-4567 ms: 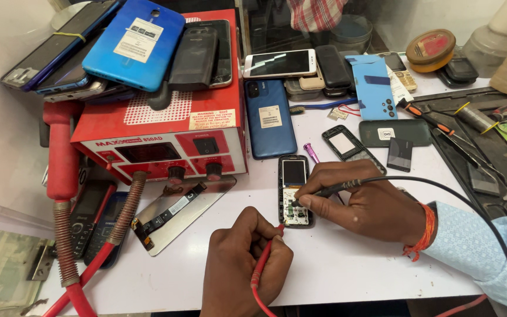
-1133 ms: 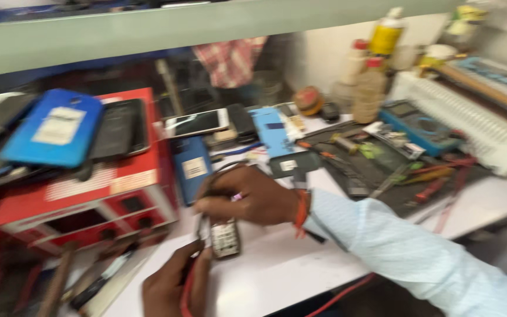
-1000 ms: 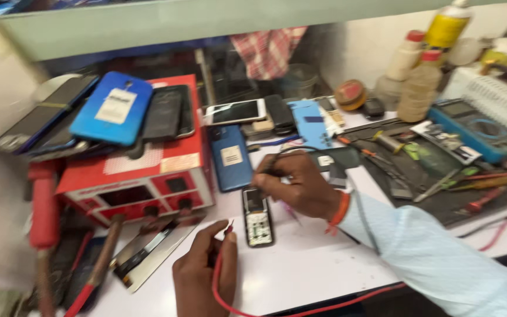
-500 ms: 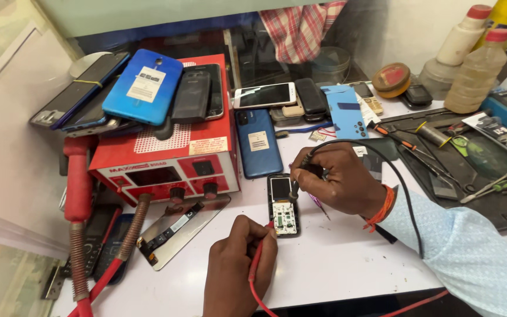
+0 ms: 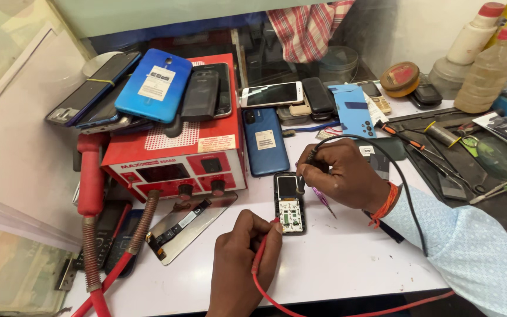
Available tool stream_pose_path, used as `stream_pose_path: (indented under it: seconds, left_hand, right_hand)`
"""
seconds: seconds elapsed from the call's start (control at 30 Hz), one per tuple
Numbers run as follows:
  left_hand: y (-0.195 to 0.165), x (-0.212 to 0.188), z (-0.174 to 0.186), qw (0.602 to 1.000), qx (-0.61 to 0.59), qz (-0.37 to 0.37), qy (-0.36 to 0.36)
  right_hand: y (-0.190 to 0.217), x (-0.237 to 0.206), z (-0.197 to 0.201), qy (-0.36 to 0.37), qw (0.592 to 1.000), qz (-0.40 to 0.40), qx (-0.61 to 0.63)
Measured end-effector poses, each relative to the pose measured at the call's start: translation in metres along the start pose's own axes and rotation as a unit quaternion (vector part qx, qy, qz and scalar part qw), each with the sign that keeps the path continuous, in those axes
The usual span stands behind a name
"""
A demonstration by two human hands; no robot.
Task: The person removes the back cover of a mobile phone, then uses a screwdriver to adjust components on the motherboard. They then use a multimeter to test electrical connections on the circuit board.
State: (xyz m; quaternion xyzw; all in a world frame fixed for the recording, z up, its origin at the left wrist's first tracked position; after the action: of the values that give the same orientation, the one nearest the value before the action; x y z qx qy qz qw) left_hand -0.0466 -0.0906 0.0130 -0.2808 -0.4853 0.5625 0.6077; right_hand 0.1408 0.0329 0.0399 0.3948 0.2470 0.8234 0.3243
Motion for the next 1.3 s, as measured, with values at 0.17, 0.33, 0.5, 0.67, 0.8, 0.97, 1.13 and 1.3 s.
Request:
stream_pose_path:
  seconds: [0.17, 0.33, 0.5, 0.67, 0.8, 0.97, 1.13, 1.3]
  left_hand:
    - [-0.003, 0.0, 0.001, 1.0, -0.014, -0.019, -0.009]
    - [-0.004, 0.001, 0.001, 1.0, -0.004, -0.006, -0.002]
    - [-0.003, 0.001, 0.001, 1.0, -0.008, 0.02, 0.0]
    - [-0.004, 0.0, 0.002, 1.0, -0.005, 0.009, -0.004]
    - [-0.004, -0.001, 0.002, 1.0, 0.003, 0.002, -0.004]
    - [-0.005, 0.001, 0.001, 1.0, 0.008, -0.013, 0.005]
    - [-0.003, -0.002, 0.0, 1.0, 0.014, -0.019, 0.011]
    - [-0.002, -0.004, 0.0, 0.999, -0.006, -0.034, 0.011]
  right_hand:
    - [0.001, 0.0, 0.0, 0.004, 1.0, 0.016, 0.002]
    - [0.003, 0.0, 0.0, -0.005, 1.0, 0.02, 0.009]
    - [0.001, -0.001, 0.0, 0.006, 1.0, 0.009, 0.016]
    - [0.005, -0.004, -0.002, -0.006, 0.998, 0.054, 0.01]
    - [0.007, -0.005, -0.001, -0.002, 0.999, 0.046, 0.001]
    - [0.01, -0.003, -0.004, 0.008, 1.0, 0.008, 0.001]
    - [0.014, -0.004, -0.005, 0.007, 1.0, 0.012, -0.013]
    - [0.016, -0.008, -0.003, 0.005, 0.998, 0.051, -0.038]
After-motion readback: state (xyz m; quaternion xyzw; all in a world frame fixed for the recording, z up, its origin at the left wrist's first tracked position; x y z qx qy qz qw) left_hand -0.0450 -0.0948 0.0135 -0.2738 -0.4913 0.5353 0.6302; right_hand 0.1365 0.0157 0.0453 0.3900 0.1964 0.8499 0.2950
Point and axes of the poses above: each hand's wrist, its own x-axis towards the middle knuckle, its own z-axis out of the back of the hand, y = z × x, the point moved 4 cm from there along x, towards the middle knuckle
